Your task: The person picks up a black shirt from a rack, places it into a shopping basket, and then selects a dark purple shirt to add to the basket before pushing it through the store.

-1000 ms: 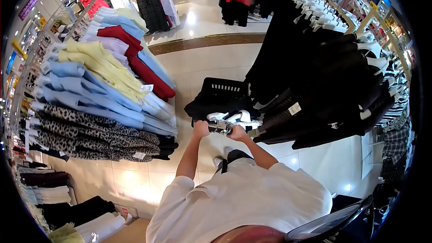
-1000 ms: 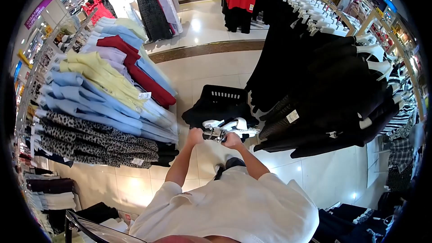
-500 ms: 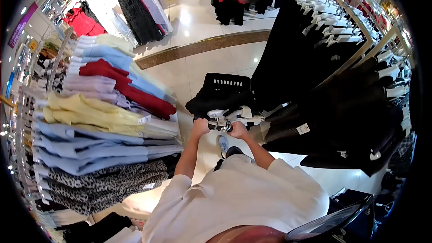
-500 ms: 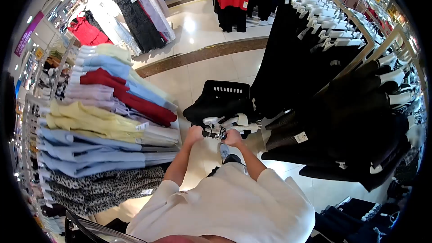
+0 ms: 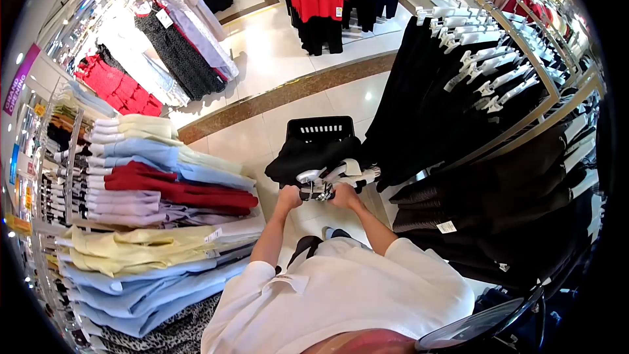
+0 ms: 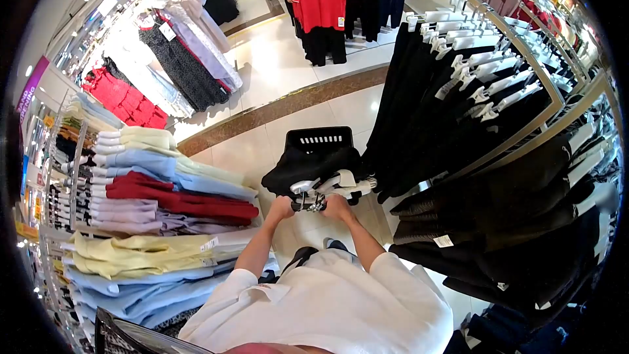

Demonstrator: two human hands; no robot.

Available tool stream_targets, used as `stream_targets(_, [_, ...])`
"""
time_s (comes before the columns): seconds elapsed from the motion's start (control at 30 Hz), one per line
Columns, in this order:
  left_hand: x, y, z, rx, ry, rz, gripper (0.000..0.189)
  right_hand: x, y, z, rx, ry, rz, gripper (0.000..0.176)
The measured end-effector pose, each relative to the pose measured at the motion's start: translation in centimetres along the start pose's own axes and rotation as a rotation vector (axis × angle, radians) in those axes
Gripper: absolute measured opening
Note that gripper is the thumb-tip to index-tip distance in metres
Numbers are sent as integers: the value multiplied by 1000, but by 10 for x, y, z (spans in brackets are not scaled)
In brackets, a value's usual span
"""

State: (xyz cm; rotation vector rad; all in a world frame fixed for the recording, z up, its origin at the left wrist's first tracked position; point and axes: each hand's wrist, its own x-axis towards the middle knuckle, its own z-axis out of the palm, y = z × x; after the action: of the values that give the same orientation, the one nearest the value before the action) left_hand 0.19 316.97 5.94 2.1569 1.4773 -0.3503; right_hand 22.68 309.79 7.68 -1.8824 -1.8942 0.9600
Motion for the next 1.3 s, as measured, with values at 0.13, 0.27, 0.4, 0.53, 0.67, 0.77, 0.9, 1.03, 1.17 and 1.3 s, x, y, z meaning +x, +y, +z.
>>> stream_targets(0.13, [41, -18, -10, 36, 9, 67, 19, 39, 1, -7, 30, -5, 24, 29])
stream_targets(0.27, [76, -32, -36, 35, 20, 107, 18, 78, -5, -9, 38, -3, 66, 27])
stream_targets(0.4, [120, -55, -56, 33, 81, 190, 17, 120, -4, 2, 10, 110, 94, 35])
stream_targets(0.53, [160, -67, -91, 50, 46, 226, 16, 160, -12, 2, 27, 140, 168, 34])
stream_targets(0.67, [191, -76, -125, 59, 74, 299, 14, 194, -28, -6, 42, 111, 297, 30])
stream_targets(0.77, [213, -79, -155, 99, 42, 322, 13, 220, -34, -9, 49, 120, 350, 32])
stream_targets(0.9, [265, -95, -156, 146, 3, 342, 13, 250, -40, -11, 58, 212, 338, 35])
stream_targets(1.03, [307, -107, -165, 195, -30, 346, 12, 283, -44, -13, 86, 187, 398, 34])
stream_targets(1.17, [349, -108, -173, 237, -2, 419, 11, 309, -39, -12, 124, 307, 422, 32])
stream_targets(1.3, [377, -104, -203, 301, -11, 504, 10, 337, -42, -19, 87, 341, 451, 36])
